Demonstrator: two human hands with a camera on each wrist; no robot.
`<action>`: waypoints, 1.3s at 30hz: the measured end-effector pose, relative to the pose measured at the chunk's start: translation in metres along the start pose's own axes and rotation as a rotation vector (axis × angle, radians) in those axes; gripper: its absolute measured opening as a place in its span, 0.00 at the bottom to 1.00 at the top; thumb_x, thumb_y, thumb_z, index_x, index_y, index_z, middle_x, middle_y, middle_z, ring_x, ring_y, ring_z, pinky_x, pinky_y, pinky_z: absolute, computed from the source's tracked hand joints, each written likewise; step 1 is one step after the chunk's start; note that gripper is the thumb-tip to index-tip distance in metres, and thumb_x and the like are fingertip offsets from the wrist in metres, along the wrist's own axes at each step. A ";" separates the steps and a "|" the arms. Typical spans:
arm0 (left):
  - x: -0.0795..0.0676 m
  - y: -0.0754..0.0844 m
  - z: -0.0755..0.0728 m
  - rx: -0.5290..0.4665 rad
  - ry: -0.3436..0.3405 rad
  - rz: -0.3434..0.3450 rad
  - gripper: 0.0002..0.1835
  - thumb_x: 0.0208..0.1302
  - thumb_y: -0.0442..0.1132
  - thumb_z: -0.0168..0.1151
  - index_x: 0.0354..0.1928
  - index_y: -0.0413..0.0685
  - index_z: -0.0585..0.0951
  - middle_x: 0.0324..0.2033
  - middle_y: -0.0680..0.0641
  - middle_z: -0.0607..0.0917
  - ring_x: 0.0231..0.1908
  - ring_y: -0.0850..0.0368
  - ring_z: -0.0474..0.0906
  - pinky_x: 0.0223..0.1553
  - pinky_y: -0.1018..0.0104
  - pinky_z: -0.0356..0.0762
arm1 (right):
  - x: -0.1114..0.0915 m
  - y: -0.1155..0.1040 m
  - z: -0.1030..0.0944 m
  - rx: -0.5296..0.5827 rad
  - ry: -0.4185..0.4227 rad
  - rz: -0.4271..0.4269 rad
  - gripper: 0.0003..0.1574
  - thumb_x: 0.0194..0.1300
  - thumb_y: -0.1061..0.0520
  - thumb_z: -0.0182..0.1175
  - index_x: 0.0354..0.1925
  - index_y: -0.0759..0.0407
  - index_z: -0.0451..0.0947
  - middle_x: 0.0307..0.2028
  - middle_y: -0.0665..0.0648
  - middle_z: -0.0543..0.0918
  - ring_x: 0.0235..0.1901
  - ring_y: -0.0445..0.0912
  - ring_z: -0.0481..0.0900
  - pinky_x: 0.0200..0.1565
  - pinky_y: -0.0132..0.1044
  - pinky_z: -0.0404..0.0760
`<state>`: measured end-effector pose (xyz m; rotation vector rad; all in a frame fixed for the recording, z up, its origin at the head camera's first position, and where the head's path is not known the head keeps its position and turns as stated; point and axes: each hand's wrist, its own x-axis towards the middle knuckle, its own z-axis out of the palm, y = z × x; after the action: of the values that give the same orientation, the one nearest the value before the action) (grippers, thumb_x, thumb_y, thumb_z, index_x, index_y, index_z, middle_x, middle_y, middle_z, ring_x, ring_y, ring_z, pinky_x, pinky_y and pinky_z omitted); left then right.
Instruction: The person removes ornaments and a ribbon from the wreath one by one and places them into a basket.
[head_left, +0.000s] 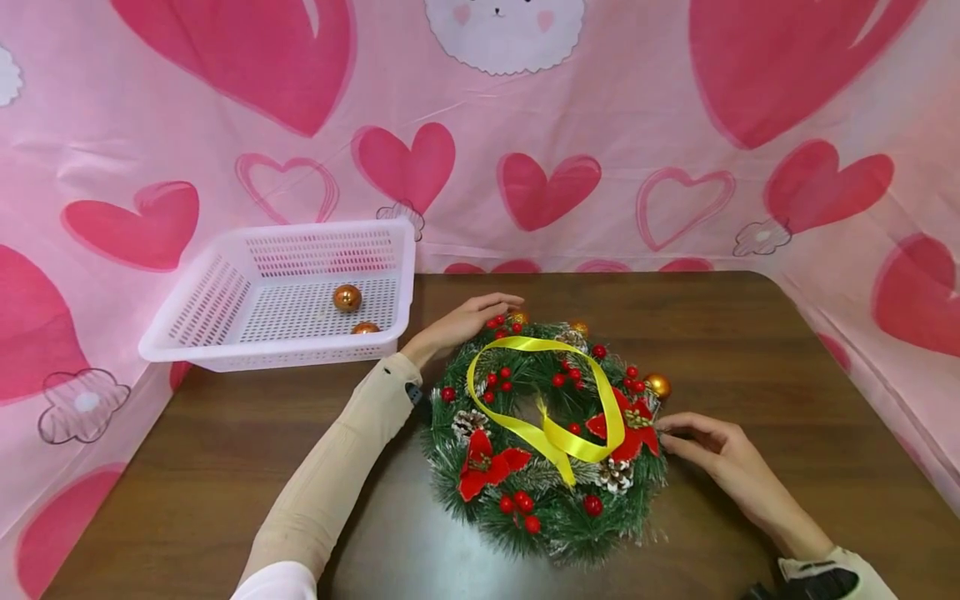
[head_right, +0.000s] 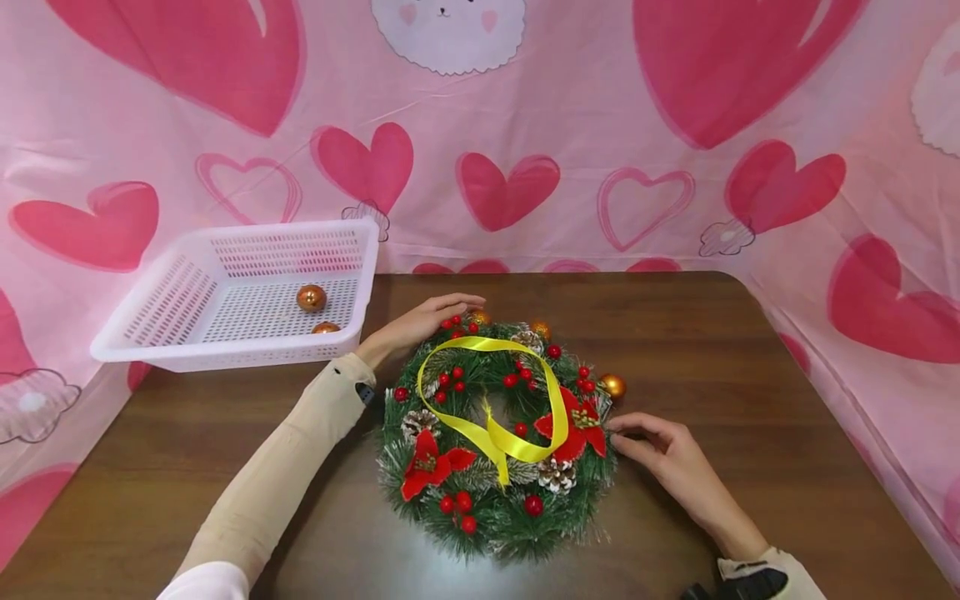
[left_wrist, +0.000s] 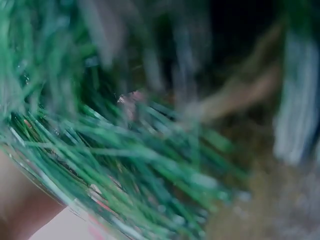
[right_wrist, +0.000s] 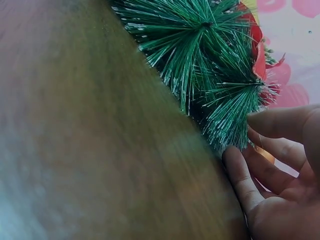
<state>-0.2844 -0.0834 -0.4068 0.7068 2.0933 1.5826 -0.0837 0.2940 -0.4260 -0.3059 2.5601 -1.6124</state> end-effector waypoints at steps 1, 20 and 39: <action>0.000 0.000 0.000 0.002 0.007 -0.003 0.24 0.80 0.45 0.43 0.71 0.45 0.69 0.69 0.45 0.71 0.69 0.52 0.65 0.71 0.48 0.58 | 0.001 0.000 0.000 -0.001 0.000 -0.004 0.16 0.71 0.58 0.61 0.54 0.61 0.81 0.49 0.50 0.85 0.48 0.38 0.81 0.44 0.29 0.80; -0.009 0.006 -0.007 0.193 0.058 -0.003 0.15 0.76 0.35 0.51 0.59 0.40 0.78 0.55 0.41 0.81 0.48 0.53 0.75 0.44 0.67 0.73 | 0.000 -0.001 0.008 -0.083 0.112 -0.046 0.08 0.68 0.59 0.64 0.45 0.58 0.84 0.41 0.50 0.87 0.40 0.39 0.82 0.39 0.29 0.79; -0.011 0.010 -0.012 0.161 0.065 0.019 0.16 0.70 0.31 0.57 0.57 0.38 0.81 0.53 0.40 0.84 0.50 0.49 0.80 0.40 0.65 0.79 | -0.008 -0.015 0.004 -0.218 -0.167 -0.111 0.33 0.58 0.57 0.73 0.61 0.58 0.74 0.56 0.57 0.75 0.49 0.34 0.75 0.49 0.31 0.78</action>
<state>-0.2816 -0.0966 -0.3934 0.7393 2.2880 1.4765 -0.0729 0.2860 -0.4148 -0.5840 2.6305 -1.2774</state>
